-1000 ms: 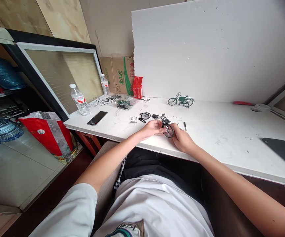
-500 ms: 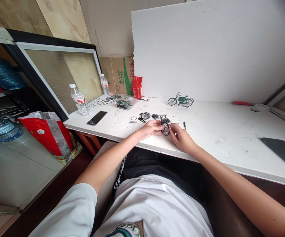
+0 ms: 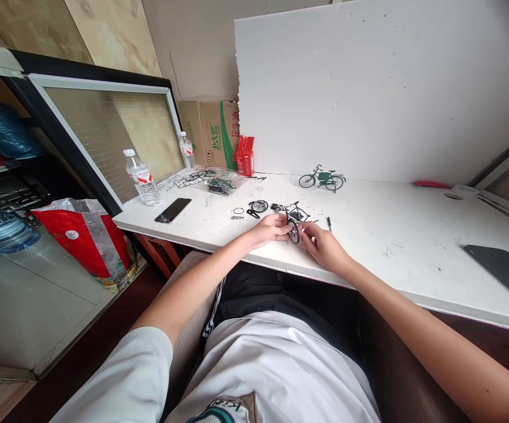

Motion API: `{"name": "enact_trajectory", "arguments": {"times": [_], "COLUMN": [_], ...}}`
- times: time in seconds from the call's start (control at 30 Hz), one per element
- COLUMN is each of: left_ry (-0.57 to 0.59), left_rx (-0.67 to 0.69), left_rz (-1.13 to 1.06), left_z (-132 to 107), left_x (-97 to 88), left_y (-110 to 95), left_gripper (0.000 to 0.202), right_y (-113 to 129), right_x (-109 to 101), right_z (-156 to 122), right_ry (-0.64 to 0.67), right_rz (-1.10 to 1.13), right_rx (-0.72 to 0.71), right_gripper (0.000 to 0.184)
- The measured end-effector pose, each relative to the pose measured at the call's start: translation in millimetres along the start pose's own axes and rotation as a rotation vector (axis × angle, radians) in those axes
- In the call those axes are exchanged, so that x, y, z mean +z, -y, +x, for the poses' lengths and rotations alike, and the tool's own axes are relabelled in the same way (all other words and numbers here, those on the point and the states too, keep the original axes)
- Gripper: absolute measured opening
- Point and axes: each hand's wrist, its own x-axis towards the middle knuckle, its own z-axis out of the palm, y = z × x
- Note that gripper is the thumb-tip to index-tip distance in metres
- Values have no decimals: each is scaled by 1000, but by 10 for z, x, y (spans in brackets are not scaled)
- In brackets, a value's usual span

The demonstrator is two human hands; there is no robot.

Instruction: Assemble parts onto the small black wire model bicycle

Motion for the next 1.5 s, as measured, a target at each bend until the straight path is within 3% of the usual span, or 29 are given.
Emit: {"name": "enact_trajectory", "arguments": {"times": [0.47, 0.83, 1.5], "left_ry": [-46, -25, 3], "left_rx": [145, 27, 7], "left_rz": [128, 23, 40], "left_z": [11, -18, 1], "left_x": [16, 35, -29], "left_y": [26, -9, 17], "left_gripper": [45, 42, 42], "right_y": [17, 30, 19], "right_x": [-15, 17, 1], "right_z": [30, -19, -29], "right_ry": [48, -61, -49], "right_rz": [79, -141, -92], "right_rx": [42, -34, -39], "right_gripper": [43, 30, 27]}}
